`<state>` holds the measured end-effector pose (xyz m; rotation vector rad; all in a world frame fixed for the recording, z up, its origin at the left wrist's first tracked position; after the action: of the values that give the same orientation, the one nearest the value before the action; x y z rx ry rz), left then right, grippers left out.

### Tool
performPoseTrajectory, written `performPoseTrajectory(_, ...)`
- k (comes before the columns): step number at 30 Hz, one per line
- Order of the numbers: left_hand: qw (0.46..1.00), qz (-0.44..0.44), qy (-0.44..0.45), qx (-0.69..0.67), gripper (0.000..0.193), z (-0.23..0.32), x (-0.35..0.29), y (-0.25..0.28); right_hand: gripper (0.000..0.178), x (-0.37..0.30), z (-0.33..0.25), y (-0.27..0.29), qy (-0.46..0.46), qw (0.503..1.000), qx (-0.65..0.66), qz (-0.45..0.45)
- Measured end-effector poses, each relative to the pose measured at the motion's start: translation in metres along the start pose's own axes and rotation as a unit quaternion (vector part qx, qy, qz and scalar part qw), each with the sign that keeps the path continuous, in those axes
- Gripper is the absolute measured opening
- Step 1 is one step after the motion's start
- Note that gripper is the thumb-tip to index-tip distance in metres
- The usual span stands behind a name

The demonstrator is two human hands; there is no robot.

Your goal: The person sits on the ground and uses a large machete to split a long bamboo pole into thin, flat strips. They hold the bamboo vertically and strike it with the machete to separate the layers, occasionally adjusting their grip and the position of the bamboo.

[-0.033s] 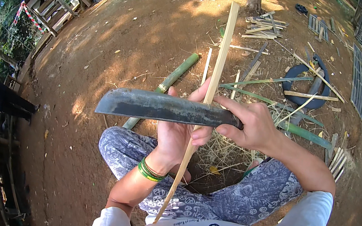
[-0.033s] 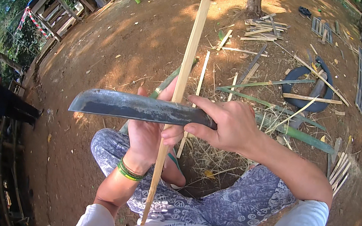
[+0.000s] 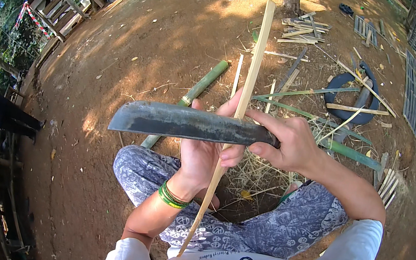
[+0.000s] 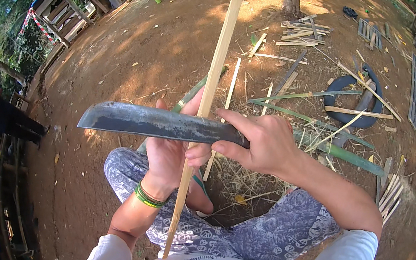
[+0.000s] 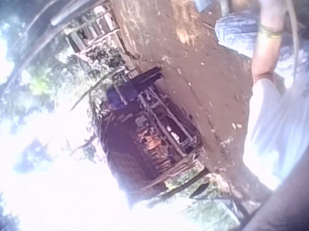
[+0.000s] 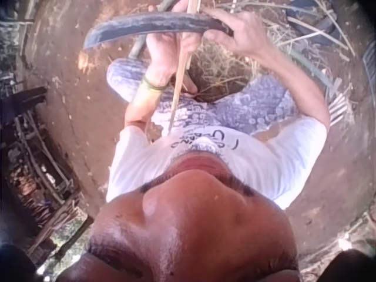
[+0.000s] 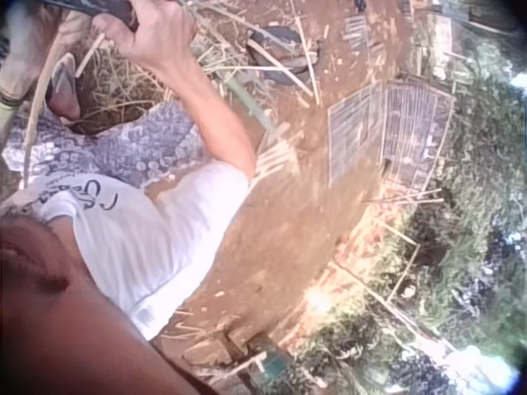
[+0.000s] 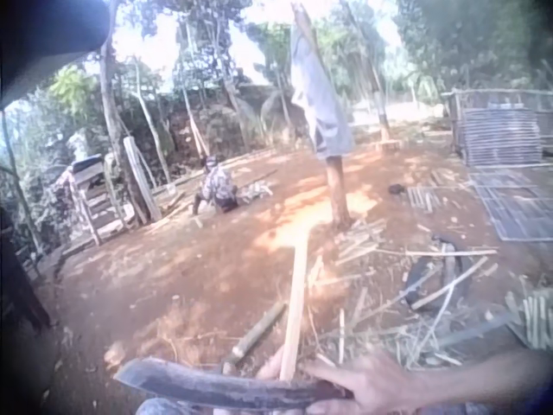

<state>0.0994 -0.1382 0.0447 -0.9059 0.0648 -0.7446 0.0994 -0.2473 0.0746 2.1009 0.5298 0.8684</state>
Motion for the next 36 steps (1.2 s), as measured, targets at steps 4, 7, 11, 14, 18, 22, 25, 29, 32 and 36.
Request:
performPoseTrajectory(4,0.996,-0.059,0.012,0.064,0.094,0.001,0.003,-0.010,0.071,0.000,-0.004,0.003,0.016,1.000,0.001,-0.014)
performPoseTrajectory(7,0.995,0.001,0.020,0.100,0.103,0.002,0.007,-0.019,0.072,-0.002,-0.010,0.004,0.040,0.999,-0.020,-0.026)
performPoseTrajectory(11,0.985,0.054,0.027,0.162,0.107,0.004,0.008,-0.016,0.072,-0.005,-0.013,0.005,0.051,0.997,-0.058,-0.011)
performPoseTrajectory(14,0.971,0.029,0.036,0.233,0.107,0.006,0.009,-0.017,0.069,-0.006,-0.013,0.010,0.053,0.996,-0.061,0.024)
performPoseTrajectory(18,0.976,0.109,0.002,0.188,0.106,0.005,0.007,-0.016,0.068,-0.005,-0.021,0.020,0.045,0.990,-0.124,0.054)
performPoseTrajectory(22,1.000,-0.024,-0.009,-0.007,0.103,-0.005,0.005,-0.025,0.070,-0.006,-0.013,0.023,0.018,0.989,-0.127,0.067)
performPoseTrajectory(25,0.999,0.002,-0.006,0.033,0.101,-0.004,0.001,-0.025,0.071,-0.005,-0.010,0.024,0.015,0.989,-0.134,0.063)
performPoseTrajectory(29,0.998,-0.049,-0.006,0.043,0.098,-0.008,-0.004,-0.022,0.070,-0.005,-0.016,0.027,0.029,0.986,-0.153,0.067)
performPoseTrajectory(32,0.998,-0.031,0.002,0.055,0.095,-0.007,-0.006,-0.026,0.070,-0.005,-0.021,0.030,0.040,0.981,-0.172,0.076)
performPoseTrajectory(36,0.998,-0.049,0.002,0.045,0.091,-0.008,-0.009,-0.028,0.080,-0.006,-0.020,0.028,0.055,0.981,-0.163,0.089)
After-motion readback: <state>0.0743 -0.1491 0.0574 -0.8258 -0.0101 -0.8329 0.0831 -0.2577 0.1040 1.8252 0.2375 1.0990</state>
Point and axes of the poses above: each hand's wrist, its own x-axis towards the middle knuckle, its own y-axis out of the back of the hand, z = x × y, the point moved 10 cm from there along x, towards the middle knuckle, and after that the axes turned 12 degrees about -z, right-handed, at the moved point
